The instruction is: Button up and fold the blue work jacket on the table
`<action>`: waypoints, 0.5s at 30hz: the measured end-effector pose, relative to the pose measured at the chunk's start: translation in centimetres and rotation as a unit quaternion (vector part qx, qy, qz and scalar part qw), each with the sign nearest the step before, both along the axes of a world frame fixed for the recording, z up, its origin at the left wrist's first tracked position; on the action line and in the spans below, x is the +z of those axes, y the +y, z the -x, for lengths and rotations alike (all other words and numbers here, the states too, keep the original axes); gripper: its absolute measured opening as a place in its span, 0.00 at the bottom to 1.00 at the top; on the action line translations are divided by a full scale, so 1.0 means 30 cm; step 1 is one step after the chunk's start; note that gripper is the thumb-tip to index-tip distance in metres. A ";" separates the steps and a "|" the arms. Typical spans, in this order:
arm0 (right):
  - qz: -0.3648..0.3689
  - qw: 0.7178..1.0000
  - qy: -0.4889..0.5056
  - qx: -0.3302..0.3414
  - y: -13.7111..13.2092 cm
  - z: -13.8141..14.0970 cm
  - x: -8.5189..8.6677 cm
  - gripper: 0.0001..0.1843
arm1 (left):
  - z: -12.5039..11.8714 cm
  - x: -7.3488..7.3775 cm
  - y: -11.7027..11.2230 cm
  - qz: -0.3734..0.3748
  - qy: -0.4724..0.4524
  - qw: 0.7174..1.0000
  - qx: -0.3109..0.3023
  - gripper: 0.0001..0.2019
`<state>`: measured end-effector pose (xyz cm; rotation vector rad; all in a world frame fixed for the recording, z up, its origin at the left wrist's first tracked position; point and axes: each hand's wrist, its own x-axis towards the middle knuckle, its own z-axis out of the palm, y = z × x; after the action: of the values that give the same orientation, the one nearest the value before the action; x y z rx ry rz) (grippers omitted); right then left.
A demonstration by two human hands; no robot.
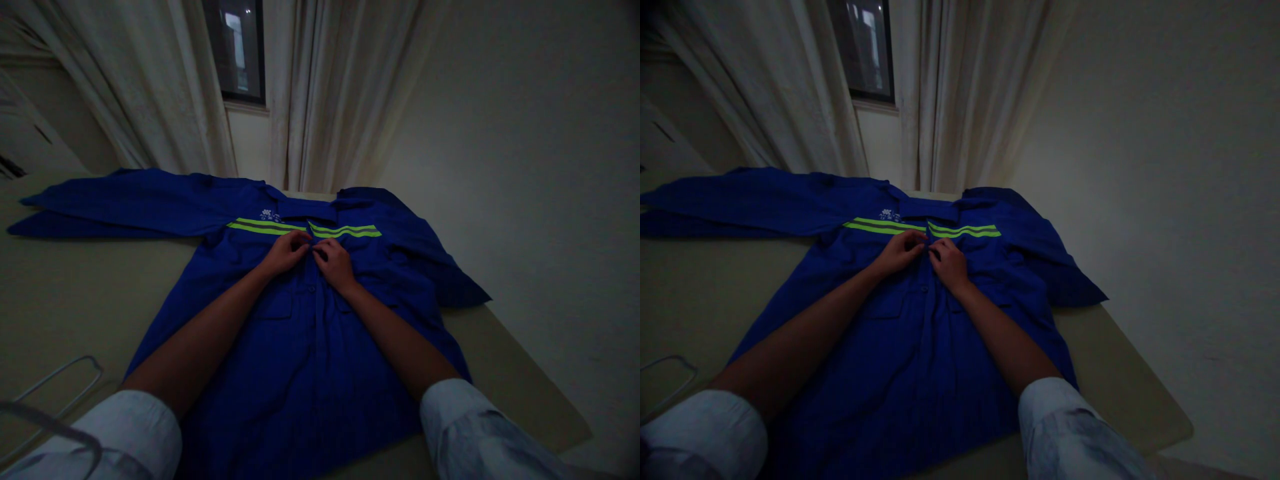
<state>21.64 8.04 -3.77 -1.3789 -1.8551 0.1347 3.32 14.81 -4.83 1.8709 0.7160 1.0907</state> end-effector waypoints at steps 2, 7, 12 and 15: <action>0.003 1.000 -0.006 -0.003 -0.005 0.003 0.004 0.08 | 0.000 -0.002 0.006 0.015 -0.016 1.000 -0.004 0.16; -0.003 1.000 -0.008 -0.011 -0.014 0.006 0.012 0.07 | 0.002 -0.022 0.038 0.086 -0.054 0.994 -0.033 0.24; 0.007 1.000 -0.007 -0.017 -0.016 0.006 0.015 0.07 | 0.010 -0.038 0.062 0.125 -0.057 0.989 -0.054 0.24; 0.013 1.000 -0.006 -0.013 -0.016 0.005 0.014 0.07 | 0.013 -0.037 0.059 0.104 -0.043 0.992 -0.057 0.23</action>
<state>21.49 7.55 -3.35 -1.4245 -1.8505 0.1383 2.93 16.57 -5.93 1.6581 0.6399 0.9788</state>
